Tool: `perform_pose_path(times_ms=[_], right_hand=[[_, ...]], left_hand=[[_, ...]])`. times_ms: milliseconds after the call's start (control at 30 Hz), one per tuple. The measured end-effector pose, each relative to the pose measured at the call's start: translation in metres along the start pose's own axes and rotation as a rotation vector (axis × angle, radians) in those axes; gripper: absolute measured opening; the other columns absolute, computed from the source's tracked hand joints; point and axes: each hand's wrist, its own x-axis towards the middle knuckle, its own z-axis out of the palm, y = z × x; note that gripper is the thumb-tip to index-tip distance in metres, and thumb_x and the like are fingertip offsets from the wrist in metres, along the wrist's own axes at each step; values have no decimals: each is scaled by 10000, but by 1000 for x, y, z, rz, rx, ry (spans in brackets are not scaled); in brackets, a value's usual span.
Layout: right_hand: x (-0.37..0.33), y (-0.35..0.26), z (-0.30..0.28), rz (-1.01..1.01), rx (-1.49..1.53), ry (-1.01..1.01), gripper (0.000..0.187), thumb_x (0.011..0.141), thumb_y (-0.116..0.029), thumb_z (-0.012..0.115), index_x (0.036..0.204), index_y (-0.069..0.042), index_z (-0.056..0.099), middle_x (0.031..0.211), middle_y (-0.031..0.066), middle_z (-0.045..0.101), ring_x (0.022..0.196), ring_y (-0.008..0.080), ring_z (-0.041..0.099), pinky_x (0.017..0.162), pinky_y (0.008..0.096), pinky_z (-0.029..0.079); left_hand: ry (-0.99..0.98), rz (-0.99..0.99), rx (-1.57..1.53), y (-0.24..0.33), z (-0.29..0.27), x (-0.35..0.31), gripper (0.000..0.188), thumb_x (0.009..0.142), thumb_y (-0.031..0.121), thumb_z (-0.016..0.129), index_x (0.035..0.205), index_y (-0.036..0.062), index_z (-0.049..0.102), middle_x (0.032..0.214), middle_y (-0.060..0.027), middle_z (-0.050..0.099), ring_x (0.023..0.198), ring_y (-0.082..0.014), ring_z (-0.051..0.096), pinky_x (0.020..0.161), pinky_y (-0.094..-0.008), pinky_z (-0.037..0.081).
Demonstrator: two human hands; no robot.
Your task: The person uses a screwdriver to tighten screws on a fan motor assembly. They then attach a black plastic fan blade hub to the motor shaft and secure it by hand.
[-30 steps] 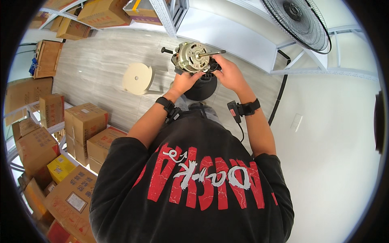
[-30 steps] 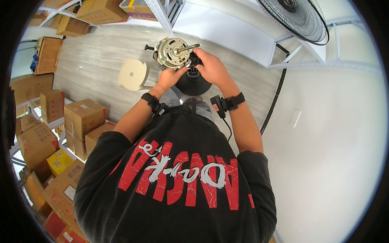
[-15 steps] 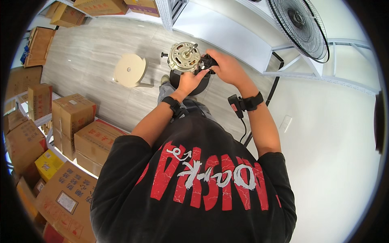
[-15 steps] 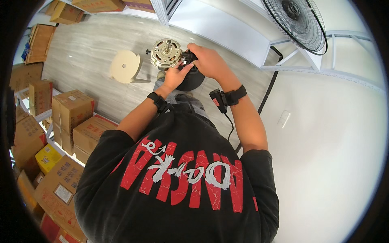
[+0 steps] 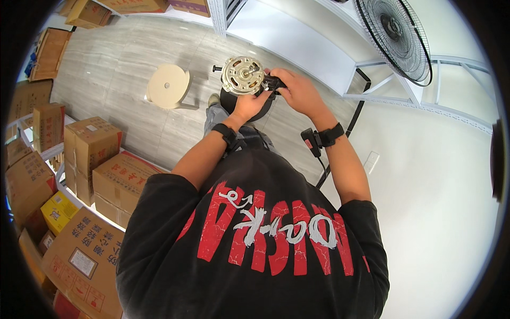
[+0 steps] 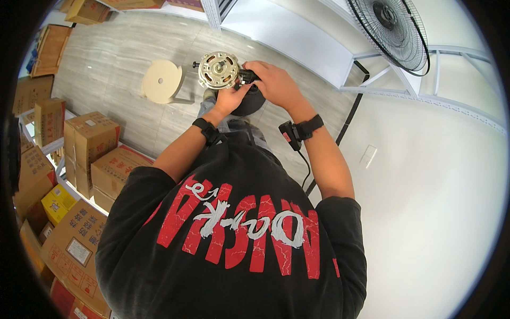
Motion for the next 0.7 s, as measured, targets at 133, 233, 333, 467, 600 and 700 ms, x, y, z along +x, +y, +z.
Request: perform_pose_path(times_ms=[133,233,333,467,600,700], right_hand=[[-3,7,7,-10,31,64,463,850,-15,635,1297,-102,549,1232,115,658,1063,358,644,877,415,527],[-4,6,6,8,65,82,458,844,-24,655,1286,-99,560,1225,117,660,1040,354,655,870,404,533],[-8,15,10,5,88,110,465,842,-33,666,1291,-99,565,1227,112,662,1031,349,661,872,399,537],[-15,22,16,6,40,153,461,850,-37,664,1298,-95,569,1243,111,658,1030,343,665,869,396,542],[-23,29,23,22,-6,159,456,855,-38,667,1297,-89,568,1264,134,647,1052,342,662,869,400,543],[-20,17,19,68,49,81,482,830,-32,618,1295,-118,525,1260,117,644,1106,362,620,895,438,523]], left_hand=[[-60,-92,103,15,-12,1,391,921,166,693,1292,60,628,1272,-102,668,1149,-244,638,965,-344,486],[-16,-59,136,20,-13,-1,321,901,216,723,1187,73,690,1124,-89,725,1021,-251,686,878,-357,520],[-33,-60,131,49,-15,6,361,878,245,755,1184,67,686,1135,-91,718,1027,-254,681,884,-355,522],[-10,86,197,39,-11,11,385,860,246,775,1191,74,681,1154,-96,709,1031,-258,674,903,-367,523],[-42,118,205,37,-10,8,423,848,122,770,1241,32,644,1208,-98,686,1107,-223,650,973,-363,496],[-63,10,110,25,-11,2,409,857,124,765,1236,32,644,1197,-96,689,1089,-214,652,965,-361,500]])
